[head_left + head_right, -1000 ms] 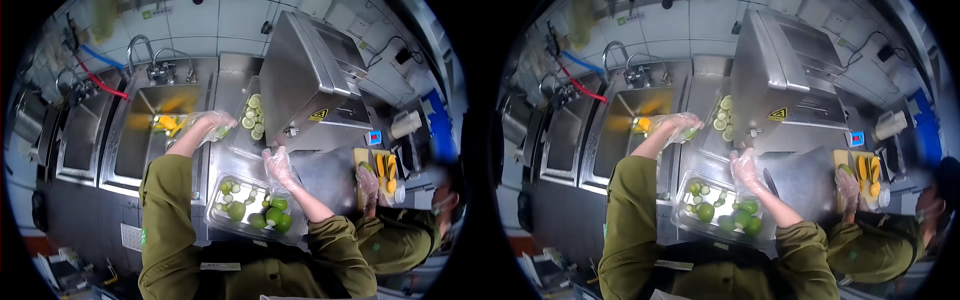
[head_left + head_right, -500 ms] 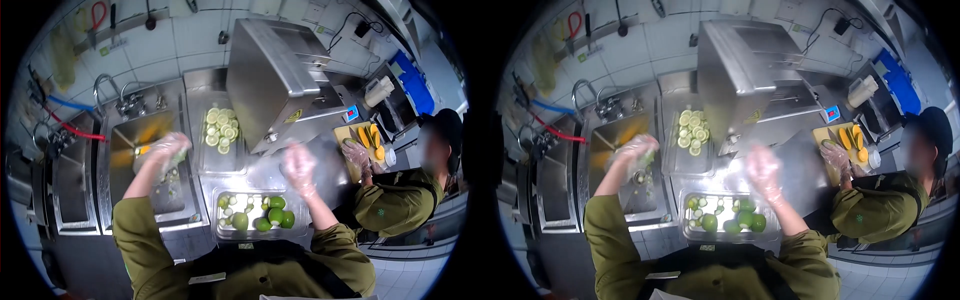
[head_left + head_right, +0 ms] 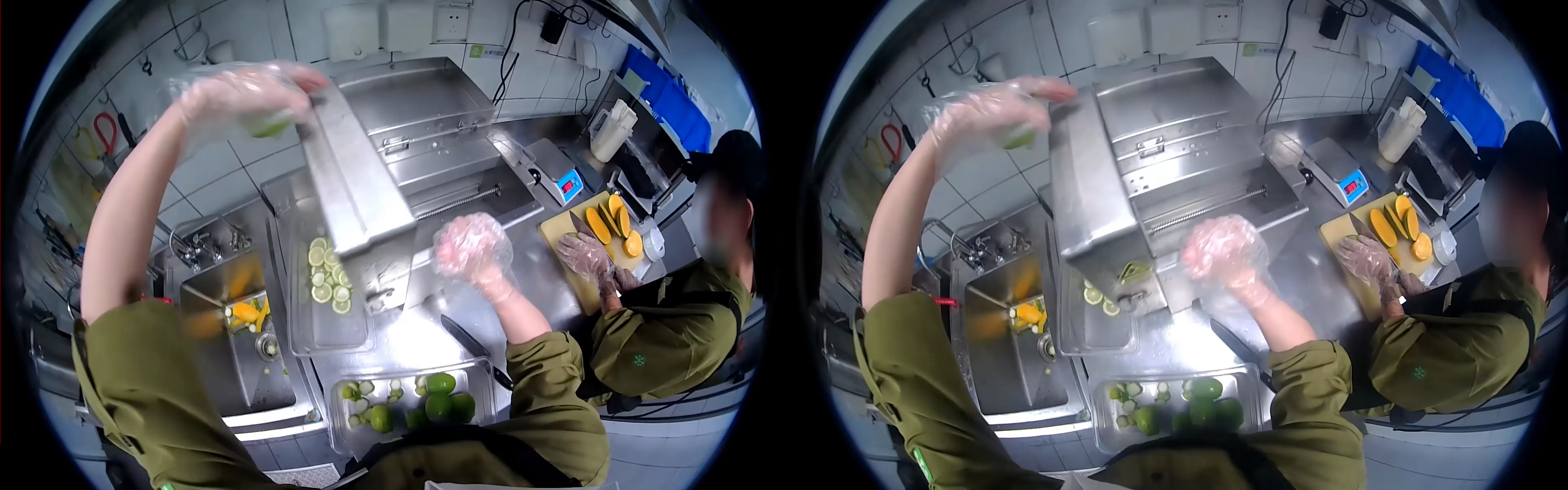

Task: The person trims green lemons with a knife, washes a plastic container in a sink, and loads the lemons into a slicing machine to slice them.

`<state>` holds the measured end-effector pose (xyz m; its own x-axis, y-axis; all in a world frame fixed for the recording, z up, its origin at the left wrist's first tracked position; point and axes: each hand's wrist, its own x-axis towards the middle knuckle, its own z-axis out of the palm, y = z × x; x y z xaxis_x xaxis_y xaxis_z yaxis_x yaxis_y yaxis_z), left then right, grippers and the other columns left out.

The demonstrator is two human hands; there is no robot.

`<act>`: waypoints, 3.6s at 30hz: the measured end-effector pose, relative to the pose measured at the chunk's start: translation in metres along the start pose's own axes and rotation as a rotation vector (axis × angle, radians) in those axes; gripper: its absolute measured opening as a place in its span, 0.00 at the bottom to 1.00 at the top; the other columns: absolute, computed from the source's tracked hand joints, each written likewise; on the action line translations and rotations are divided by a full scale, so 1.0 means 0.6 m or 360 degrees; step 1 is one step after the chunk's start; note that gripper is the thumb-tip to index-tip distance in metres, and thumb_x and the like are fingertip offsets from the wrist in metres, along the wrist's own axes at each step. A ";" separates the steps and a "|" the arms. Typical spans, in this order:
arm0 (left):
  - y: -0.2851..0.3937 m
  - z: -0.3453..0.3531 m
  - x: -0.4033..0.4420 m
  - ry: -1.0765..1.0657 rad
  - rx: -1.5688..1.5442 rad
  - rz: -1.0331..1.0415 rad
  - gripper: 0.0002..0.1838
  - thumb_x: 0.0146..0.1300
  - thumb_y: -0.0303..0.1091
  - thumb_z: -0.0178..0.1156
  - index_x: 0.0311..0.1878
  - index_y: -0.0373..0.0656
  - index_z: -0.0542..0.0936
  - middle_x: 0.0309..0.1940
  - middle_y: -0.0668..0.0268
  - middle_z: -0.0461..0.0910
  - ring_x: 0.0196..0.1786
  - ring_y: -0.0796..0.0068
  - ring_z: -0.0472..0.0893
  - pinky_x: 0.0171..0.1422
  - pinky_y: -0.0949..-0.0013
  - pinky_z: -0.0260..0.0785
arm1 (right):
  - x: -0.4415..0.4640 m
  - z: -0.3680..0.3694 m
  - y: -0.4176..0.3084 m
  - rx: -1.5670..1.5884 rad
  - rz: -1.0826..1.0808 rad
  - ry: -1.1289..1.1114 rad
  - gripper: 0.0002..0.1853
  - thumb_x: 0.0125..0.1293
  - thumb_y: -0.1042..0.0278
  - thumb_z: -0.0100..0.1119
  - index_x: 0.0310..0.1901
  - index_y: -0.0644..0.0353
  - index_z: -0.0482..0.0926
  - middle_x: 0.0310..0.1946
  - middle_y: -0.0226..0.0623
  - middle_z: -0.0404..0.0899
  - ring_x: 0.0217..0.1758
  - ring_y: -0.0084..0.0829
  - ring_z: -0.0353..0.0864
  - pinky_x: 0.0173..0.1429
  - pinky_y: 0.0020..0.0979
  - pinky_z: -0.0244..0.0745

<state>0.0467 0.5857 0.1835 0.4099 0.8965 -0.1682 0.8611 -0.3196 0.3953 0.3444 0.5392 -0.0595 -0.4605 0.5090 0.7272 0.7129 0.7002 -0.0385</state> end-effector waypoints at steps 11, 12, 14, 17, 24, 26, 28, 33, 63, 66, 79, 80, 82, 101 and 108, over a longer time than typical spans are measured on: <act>-0.226 0.068 0.098 -0.0001 -0.2157 0.0400 0.33 0.50 0.37 0.47 0.63 0.39 0.61 0.38 0.56 0.76 0.23 0.69 0.77 0.23 0.67 0.67 | -0.044 -0.081 0.044 0.0054 0.0406 0.0800 0.16 0.59 0.60 0.49 0.42 0.64 0.73 0.39 0.40 0.73 0.46 0.31 0.73 0.51 0.30 0.67; -0.226 0.091 0.104 0.0186 -0.2335 0.0261 0.28 0.50 0.37 0.47 0.58 0.40 0.64 0.32 0.58 0.75 0.23 0.67 0.77 0.23 0.65 0.68 | -0.048 -0.074 0.057 0.0271 0.0868 0.0927 0.17 0.60 0.60 0.48 0.43 0.65 0.73 0.41 0.40 0.73 0.46 0.31 0.72 0.53 0.30 0.66; -0.228 0.122 0.115 0.0463 -0.2425 0.0118 0.20 0.52 0.38 0.48 0.49 0.41 0.68 0.26 0.59 0.74 0.23 0.63 0.77 0.23 0.63 0.69 | -0.161 -0.008 0.162 0.0954 0.1380 0.1138 0.17 0.60 0.63 0.48 0.46 0.67 0.71 0.43 0.42 0.73 0.48 0.35 0.72 0.54 0.32 0.65; -0.244 0.149 0.109 0.0646 -0.2279 0.0032 0.13 0.54 0.39 0.50 0.40 0.43 0.68 0.25 0.58 0.73 0.24 0.60 0.78 0.24 0.61 0.71 | -0.141 0.006 0.134 0.0069 0.1076 0.0576 0.22 0.49 0.69 0.59 0.46 0.68 0.69 0.40 0.49 0.72 0.44 0.48 0.72 0.49 0.38 0.65; -0.270 0.178 0.053 0.0423 -0.2387 0.0404 0.14 0.56 0.38 0.52 0.42 0.41 0.67 0.26 0.57 0.73 0.26 0.60 0.79 0.25 0.62 0.73 | -0.127 0.007 0.115 -0.0167 0.0910 0.0435 0.16 0.58 0.66 0.55 0.43 0.69 0.68 0.38 0.46 0.72 0.41 0.38 0.73 0.46 0.33 0.67; -0.270 0.181 0.021 0.0433 -0.2420 0.0376 0.16 0.55 0.37 0.52 0.45 0.40 0.66 0.26 0.56 0.74 0.25 0.60 0.79 0.25 0.62 0.73 | -0.137 0.022 0.113 0.0312 0.1227 0.0738 0.16 0.59 0.65 0.53 0.44 0.69 0.68 0.39 0.46 0.72 0.41 0.38 0.73 0.46 0.33 0.67; -0.267 0.182 -0.009 0.0539 -0.2383 0.0348 0.16 0.55 0.37 0.52 0.44 0.40 0.67 0.26 0.56 0.73 0.25 0.59 0.79 0.24 0.62 0.73 | -0.144 0.028 0.110 0.0247 0.1186 0.0668 0.16 0.61 0.63 0.50 0.44 0.68 0.69 0.40 0.45 0.72 0.41 0.37 0.73 0.46 0.34 0.67; -0.277 0.178 -0.064 0.0579 -0.2385 0.0309 0.22 0.53 0.39 0.53 0.49 0.40 0.64 0.31 0.58 0.71 0.25 0.61 0.77 0.24 0.63 0.72 | -0.151 0.036 0.096 -0.0387 0.0755 0.0268 0.17 0.64 0.61 0.44 0.45 0.67 0.70 0.41 0.41 0.72 0.41 0.33 0.73 0.46 0.35 0.68; 0.286 0.380 -0.173 0.1136 -0.0764 -0.0322 0.33 0.38 0.29 0.64 0.54 0.41 0.68 0.51 0.57 0.69 0.57 0.60 0.68 0.61 0.64 0.59 | 0.040 -0.027 0.308 0.0177 -0.0186 -0.0993 0.06 0.44 0.72 0.56 0.25 0.61 0.70 0.25 0.46 0.73 0.34 0.48 0.73 0.39 0.42 0.68; 0.240 0.349 -0.072 0.1281 -0.0194 -0.0825 0.31 0.44 0.32 0.63 0.56 0.47 0.68 0.53 0.57 0.69 0.57 0.57 0.69 0.62 0.62 0.60 | 0.026 -0.007 0.320 0.0086 -0.0313 -0.0901 0.07 0.47 0.68 0.56 0.27 0.62 0.71 0.29 0.45 0.74 0.38 0.47 0.74 0.41 0.42 0.69; 0.160 0.348 -0.026 0.0440 0.0562 -0.0764 0.29 0.36 0.20 0.60 0.49 0.42 0.72 0.44 0.59 0.72 0.47 0.53 0.72 0.55 0.59 0.65 | 0.001 -0.027 0.427 -0.0110 -0.0416 -0.0774 0.10 0.49 0.65 0.55 0.33 0.61 0.76 0.35 0.37 0.73 0.42 0.38 0.71 0.50 0.37 0.66; 0.154 0.346 -0.021 0.0339 0.0658 -0.0677 0.27 0.36 0.19 0.60 0.46 0.42 0.74 0.43 0.58 0.73 0.48 0.55 0.73 0.55 0.61 0.65 | 0.000 -0.025 0.428 -0.0013 -0.0443 -0.0709 0.10 0.49 0.66 0.55 0.32 0.61 0.76 0.35 0.37 0.73 0.42 0.38 0.71 0.49 0.38 0.66; 0.124 0.354 -0.008 0.0119 0.0712 -0.0667 0.25 0.35 0.19 0.59 0.44 0.42 0.76 0.42 0.57 0.74 0.48 0.56 0.73 0.55 0.61 0.66 | -0.002 -0.019 0.425 -0.0018 -0.0395 -0.0754 0.10 0.49 0.67 0.55 0.33 0.60 0.76 0.36 0.37 0.72 0.43 0.39 0.70 0.49 0.37 0.66; 0.185 0.771 -0.284 -0.0206 -0.0266 -0.1791 0.23 0.50 0.49 0.61 0.44 0.41 0.74 0.28 0.52 0.78 0.34 0.56 0.80 0.41 0.58 0.72 | 0.007 -0.012 0.366 -0.0497 -0.0771 -0.0585 0.14 0.51 0.67 0.53 0.39 0.63 0.75 0.38 0.39 0.74 0.48 0.39 0.71 0.56 0.36 0.65; 0.229 0.712 -0.258 0.0332 -0.0006 -0.1686 0.31 0.42 0.42 0.67 0.48 0.40 0.66 0.37 0.52 0.76 0.39 0.52 0.78 0.42 0.57 0.71 | 0.002 0.005 0.327 0.0528 0.0013 -0.0817 0.31 0.48 0.75 0.51 0.59 0.60 0.61 0.32 0.51 0.75 0.40 0.51 0.73 0.48 0.47 0.64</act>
<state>0.2298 0.2722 -0.1218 -0.6026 0.7513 -0.2690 0.7467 0.6498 0.1422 0.4820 0.6789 -0.0682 -0.7106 0.6337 0.3057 0.5530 0.7717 -0.3142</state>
